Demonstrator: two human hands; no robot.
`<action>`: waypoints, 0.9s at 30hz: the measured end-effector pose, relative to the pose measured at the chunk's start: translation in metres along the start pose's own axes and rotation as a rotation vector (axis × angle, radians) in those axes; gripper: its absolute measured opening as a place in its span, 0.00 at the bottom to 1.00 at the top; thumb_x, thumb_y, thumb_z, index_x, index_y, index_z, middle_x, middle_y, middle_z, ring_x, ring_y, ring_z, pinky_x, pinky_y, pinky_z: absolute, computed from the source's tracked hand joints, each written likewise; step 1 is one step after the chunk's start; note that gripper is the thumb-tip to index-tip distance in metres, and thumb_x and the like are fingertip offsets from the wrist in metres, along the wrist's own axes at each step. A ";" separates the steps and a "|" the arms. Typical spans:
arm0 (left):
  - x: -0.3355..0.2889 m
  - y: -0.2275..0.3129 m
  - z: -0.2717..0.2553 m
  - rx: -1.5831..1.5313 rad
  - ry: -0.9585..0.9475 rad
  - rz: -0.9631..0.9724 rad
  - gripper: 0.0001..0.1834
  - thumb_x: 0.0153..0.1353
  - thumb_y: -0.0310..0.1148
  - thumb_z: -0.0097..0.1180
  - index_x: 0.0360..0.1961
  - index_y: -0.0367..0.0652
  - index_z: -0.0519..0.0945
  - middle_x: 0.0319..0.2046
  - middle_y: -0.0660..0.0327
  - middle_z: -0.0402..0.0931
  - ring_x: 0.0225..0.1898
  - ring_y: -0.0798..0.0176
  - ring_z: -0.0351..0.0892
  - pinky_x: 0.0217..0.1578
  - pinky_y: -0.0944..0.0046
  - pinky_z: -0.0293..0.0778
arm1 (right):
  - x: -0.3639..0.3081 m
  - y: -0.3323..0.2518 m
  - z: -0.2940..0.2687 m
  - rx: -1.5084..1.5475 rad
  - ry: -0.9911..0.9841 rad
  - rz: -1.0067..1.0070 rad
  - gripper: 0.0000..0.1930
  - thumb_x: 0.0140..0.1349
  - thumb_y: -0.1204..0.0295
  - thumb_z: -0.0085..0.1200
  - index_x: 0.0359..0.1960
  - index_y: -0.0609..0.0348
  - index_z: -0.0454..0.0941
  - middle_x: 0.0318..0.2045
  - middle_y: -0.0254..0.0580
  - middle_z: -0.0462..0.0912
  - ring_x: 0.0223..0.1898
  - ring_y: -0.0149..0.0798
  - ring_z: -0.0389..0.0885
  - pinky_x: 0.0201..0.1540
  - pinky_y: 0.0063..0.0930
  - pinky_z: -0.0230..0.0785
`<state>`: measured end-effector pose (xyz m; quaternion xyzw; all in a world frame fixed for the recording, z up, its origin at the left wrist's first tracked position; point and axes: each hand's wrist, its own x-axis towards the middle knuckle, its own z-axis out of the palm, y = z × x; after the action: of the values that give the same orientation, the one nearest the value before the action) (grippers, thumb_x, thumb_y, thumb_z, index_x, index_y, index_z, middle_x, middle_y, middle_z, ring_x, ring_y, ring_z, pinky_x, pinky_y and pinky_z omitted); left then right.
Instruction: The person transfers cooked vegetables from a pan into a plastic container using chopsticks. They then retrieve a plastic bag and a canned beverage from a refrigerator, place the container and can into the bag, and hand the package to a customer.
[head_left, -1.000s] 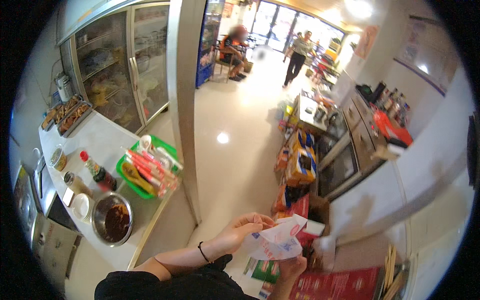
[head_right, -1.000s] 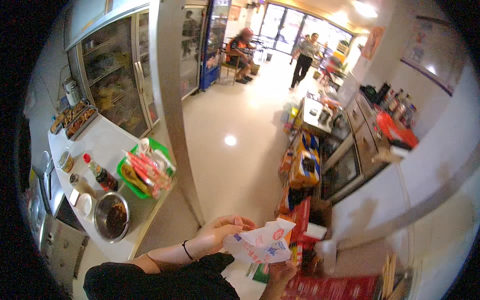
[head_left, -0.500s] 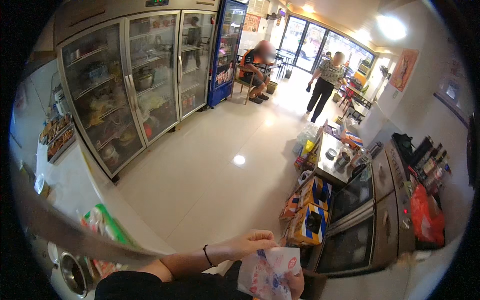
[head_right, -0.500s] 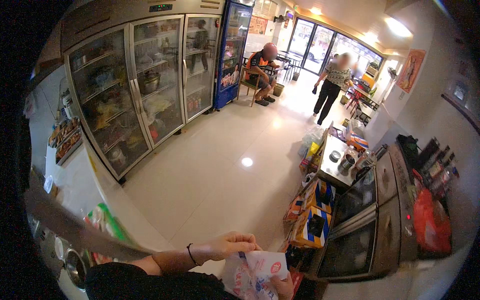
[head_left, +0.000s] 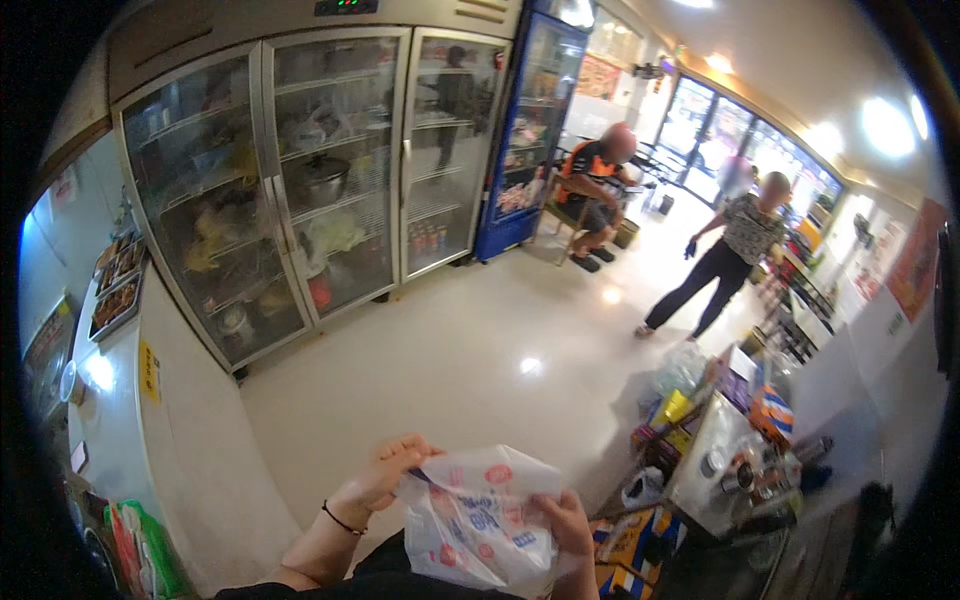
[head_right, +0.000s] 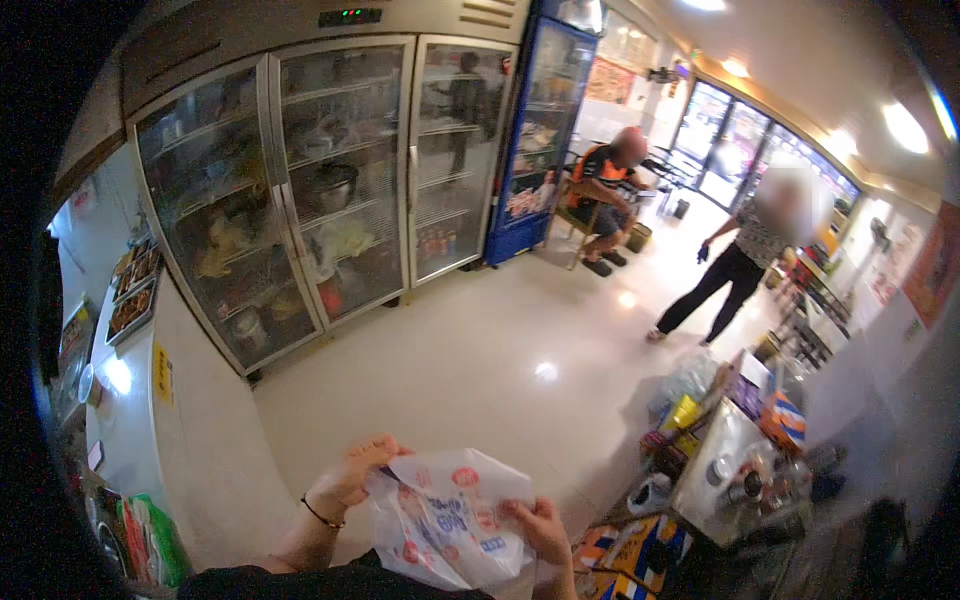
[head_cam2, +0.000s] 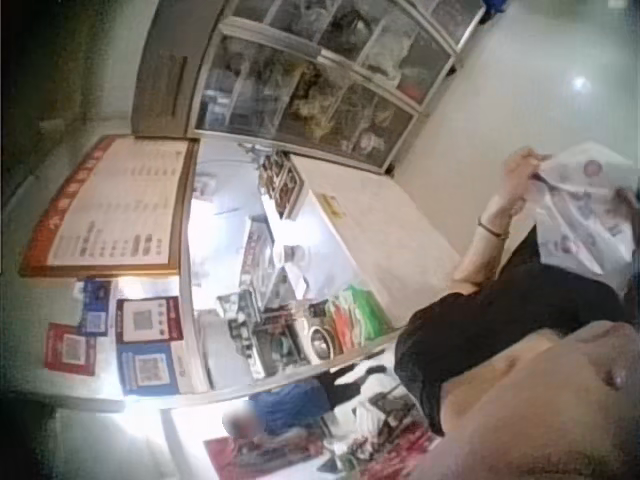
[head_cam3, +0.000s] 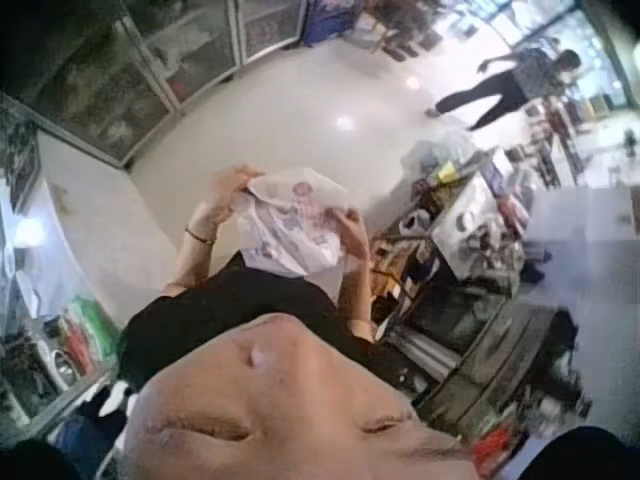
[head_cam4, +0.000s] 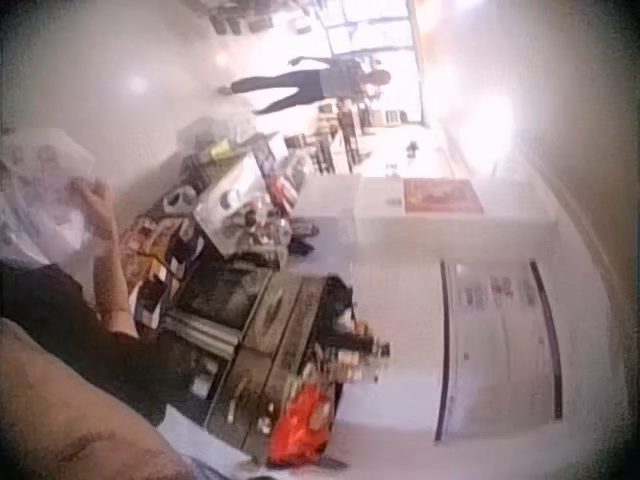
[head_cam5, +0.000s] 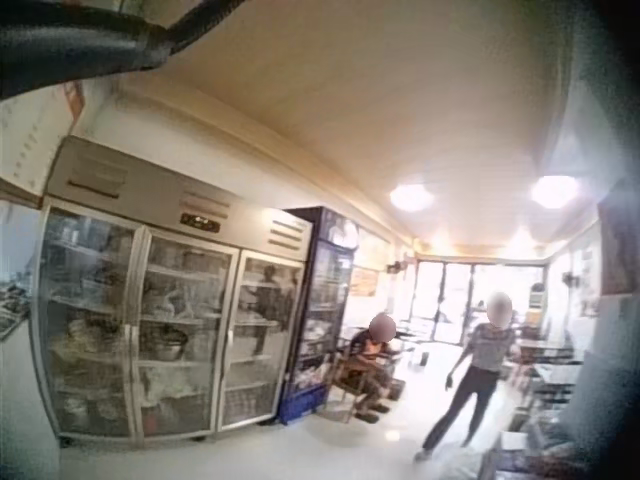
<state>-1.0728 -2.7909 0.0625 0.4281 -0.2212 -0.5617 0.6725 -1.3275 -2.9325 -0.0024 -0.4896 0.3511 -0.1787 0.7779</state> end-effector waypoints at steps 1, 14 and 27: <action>0.020 0.009 -0.006 -0.037 0.055 0.037 0.09 0.62 0.33 0.46 0.32 0.38 0.73 0.37 0.54 0.76 0.35 0.65 0.76 0.36 0.66 0.75 | 0.037 -0.014 0.002 0.064 0.014 -0.133 0.20 0.57 0.73 0.50 0.51 0.69 0.66 0.40 0.45 0.77 0.36 0.36 0.77 0.40 0.29 0.70; 0.366 0.123 -0.033 0.079 0.079 0.098 0.09 0.64 0.32 0.44 0.32 0.37 0.73 0.35 0.58 0.75 0.37 0.69 0.73 0.40 0.69 0.71 | 0.364 -0.166 -0.069 0.219 -0.074 -0.222 0.11 0.58 0.71 0.53 0.39 0.66 0.76 0.33 0.40 0.80 0.36 0.33 0.78 0.40 0.26 0.72; 0.690 0.227 -0.065 0.306 0.328 0.318 0.05 0.61 0.30 0.47 0.31 0.40 0.71 0.34 0.63 0.72 0.37 0.72 0.70 0.39 0.71 0.67 | 0.699 -0.364 -0.120 0.107 -0.009 -0.222 0.09 0.60 0.70 0.51 0.24 0.62 0.75 0.25 0.30 0.77 0.26 0.23 0.72 0.29 0.17 0.65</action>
<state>-0.7063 -3.4210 0.0880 0.5699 -0.2562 -0.3321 0.7066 -0.9075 -3.6098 0.0281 -0.4839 0.2811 -0.2800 0.7800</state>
